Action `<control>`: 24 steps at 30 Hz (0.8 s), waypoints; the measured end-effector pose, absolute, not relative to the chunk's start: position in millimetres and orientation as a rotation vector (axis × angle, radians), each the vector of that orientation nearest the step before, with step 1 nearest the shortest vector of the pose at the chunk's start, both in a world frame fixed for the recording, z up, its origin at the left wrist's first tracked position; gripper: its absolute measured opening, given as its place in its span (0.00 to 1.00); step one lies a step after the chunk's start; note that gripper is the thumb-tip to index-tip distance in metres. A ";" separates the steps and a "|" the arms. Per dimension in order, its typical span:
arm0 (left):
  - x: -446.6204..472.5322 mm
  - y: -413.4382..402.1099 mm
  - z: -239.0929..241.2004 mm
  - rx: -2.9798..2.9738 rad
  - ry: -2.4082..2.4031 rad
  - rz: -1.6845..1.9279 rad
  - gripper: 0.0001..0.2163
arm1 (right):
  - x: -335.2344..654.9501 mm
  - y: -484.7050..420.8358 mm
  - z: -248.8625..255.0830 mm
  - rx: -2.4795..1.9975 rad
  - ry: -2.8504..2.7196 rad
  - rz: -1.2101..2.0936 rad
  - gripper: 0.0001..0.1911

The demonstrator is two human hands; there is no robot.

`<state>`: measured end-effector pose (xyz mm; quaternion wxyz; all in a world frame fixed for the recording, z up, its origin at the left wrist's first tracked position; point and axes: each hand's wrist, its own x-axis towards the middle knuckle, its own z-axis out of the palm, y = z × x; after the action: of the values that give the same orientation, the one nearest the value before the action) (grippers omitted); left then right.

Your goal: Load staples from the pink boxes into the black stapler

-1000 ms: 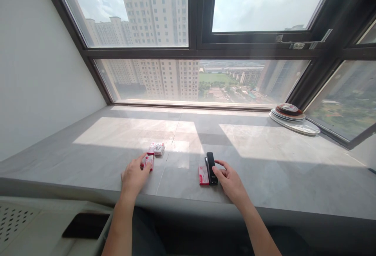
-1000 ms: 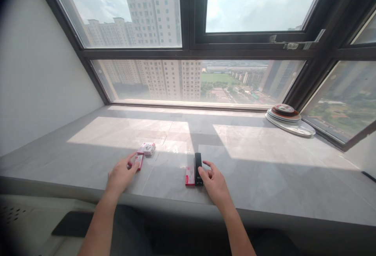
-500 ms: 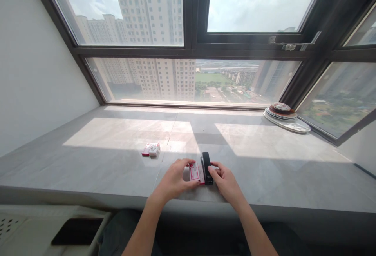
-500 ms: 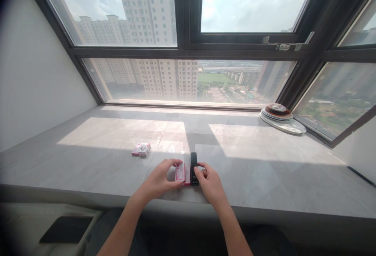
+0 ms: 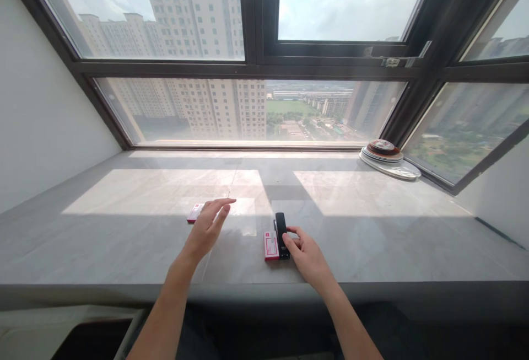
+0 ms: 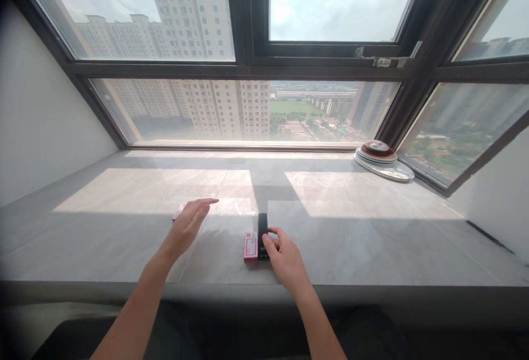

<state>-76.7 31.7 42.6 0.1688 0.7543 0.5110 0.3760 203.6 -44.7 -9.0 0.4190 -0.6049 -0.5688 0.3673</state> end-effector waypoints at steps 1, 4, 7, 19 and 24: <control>-96.9 44.4 43.3 2.084 1.579 1.101 0.22 | 203.8 -44.4 -9.4 -1.516 -1.432 0.922 0.28; -156.1 76.3 32.0 2.039 1.892 0.901 0.21 | 204.0 -42.5 -10.0 -1.531 -1.426 0.930 0.29; -200.2 81.6 9.7 2.041 1.960 0.606 0.23 | 204.0 -40.7 -11.3 -1.550 -1.420 0.924 0.29; -138.0 -16.3 12.6 2.034 1.521 0.733 0.30 | 200.8 -44.3 -10.3 -1.567 -1.463 0.878 0.26; -42.2 -20.8 27.4 2.070 1.094 0.862 0.25 | 201.7 -45.5 -11.0 -1.556 -1.480 0.853 0.25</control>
<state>-42.2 -20.8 27.4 0.3179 0.7866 0.4157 0.3277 201.7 -45.5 -11.0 0.4034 -0.6162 -0.5860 0.3379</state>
